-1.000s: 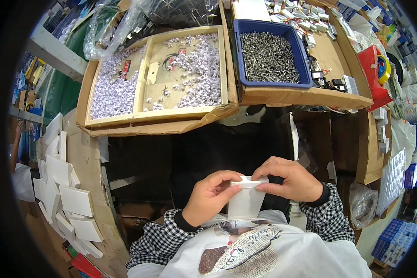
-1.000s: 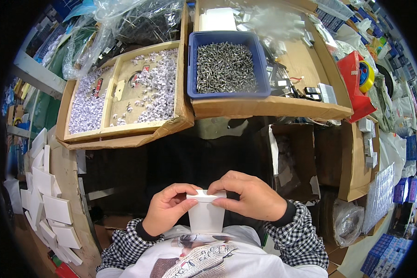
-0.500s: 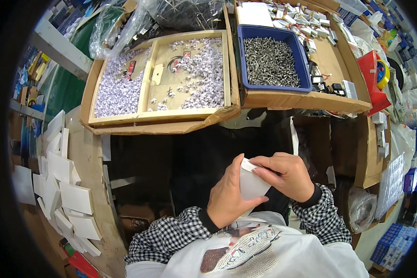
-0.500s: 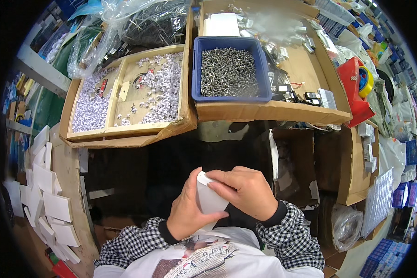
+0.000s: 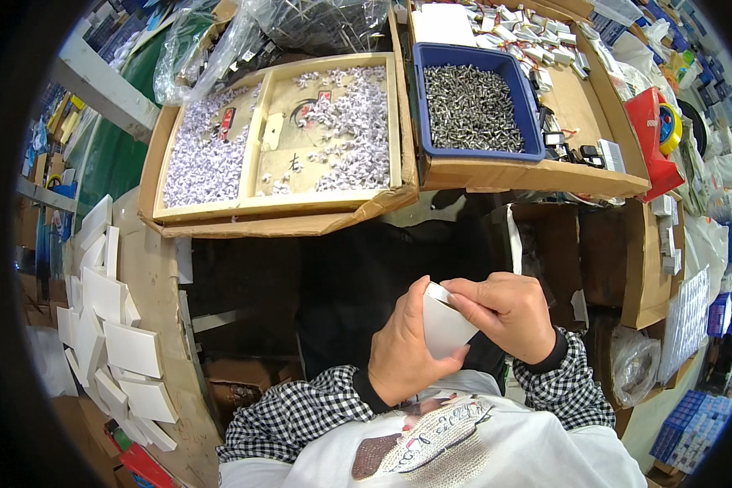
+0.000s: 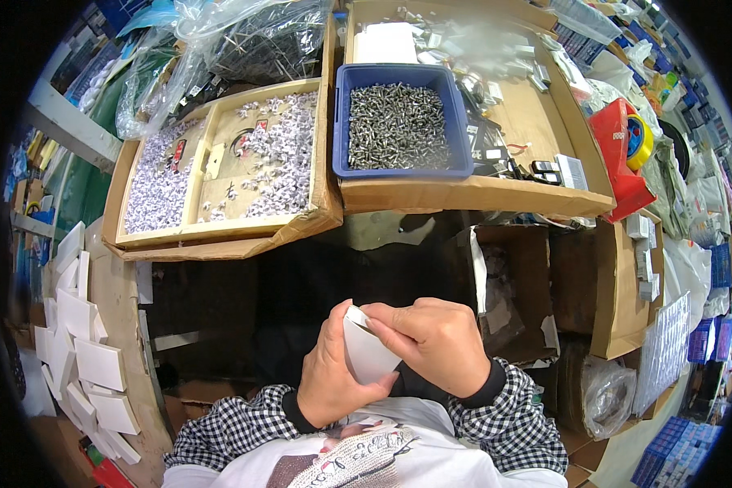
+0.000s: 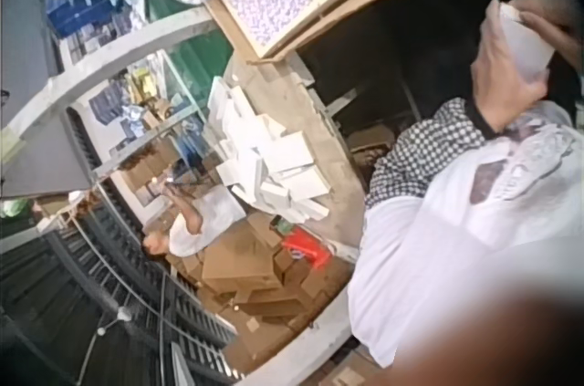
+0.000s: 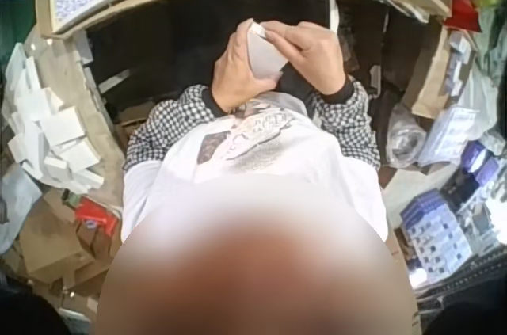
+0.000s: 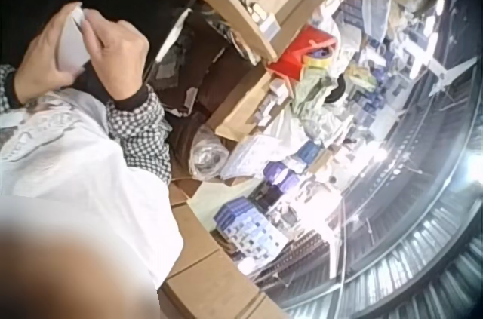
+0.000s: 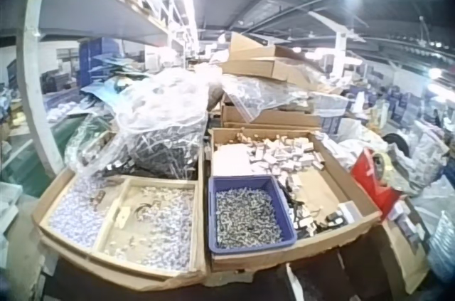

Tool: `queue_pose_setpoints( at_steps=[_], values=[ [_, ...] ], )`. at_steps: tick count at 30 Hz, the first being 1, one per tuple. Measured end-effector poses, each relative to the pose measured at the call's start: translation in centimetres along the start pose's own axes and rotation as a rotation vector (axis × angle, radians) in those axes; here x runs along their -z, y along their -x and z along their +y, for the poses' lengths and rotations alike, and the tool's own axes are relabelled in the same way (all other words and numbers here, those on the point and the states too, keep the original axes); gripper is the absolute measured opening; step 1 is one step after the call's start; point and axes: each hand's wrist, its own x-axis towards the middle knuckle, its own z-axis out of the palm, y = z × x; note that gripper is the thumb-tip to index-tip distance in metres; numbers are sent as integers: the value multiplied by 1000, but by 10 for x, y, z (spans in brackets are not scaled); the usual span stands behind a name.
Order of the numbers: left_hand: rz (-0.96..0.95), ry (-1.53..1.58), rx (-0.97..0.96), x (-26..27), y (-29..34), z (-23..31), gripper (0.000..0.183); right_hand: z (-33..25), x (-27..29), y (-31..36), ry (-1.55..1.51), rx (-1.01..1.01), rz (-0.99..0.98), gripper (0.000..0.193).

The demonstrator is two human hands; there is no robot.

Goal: The person assembles small electronic components by hand, picking up white rectangular parts and inserting them into a small white box. They repeatedly reach for components from trays and place them into the box, then set the box aside and repeat the process.

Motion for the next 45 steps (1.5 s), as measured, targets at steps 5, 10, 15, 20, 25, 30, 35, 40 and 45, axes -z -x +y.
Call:
queue_pose_setpoints(
  at_steps=[5, 10, 15, 20, 25, 30, 35, 40, 45],
  values=[
    [0, 19, 60, -2, 2, -1, 101, 5, 5, -3, -27, 87, -88, 22],
    [10, 439, 62, -4, 5, -21, 75, 16, 0, 3, -88, 122, -193, 33],
    [-31, 755, 3, 7, 15, -48, 48, 22, -22, 15, -361, -90, -150, 34],
    [36, 797, -20, 9, 24, -54, 42, 12, -53, 34, -543, -278, 31, 34],
    [-1, 765, 60, 9, 25, -49, 39, 15, -46, 33, -416, -196, -9, 32],
    [-22, 773, 49, 9, 26, -48, 38, 16, -42, 31, -385, -146, -18, 26],
    [24, 807, 38, 5, 28, -49, 36, 18, -50, 31, -376, -61, 32, 19],
    [63, 799, 55, 3, 27, -47, 36, 20, -48, 30, -426, -81, -2, 20],
    [18, 882, 26, 9, 21, -50, 30, 19, -45, 30, -531, -162, -20, 23]
  ],
)
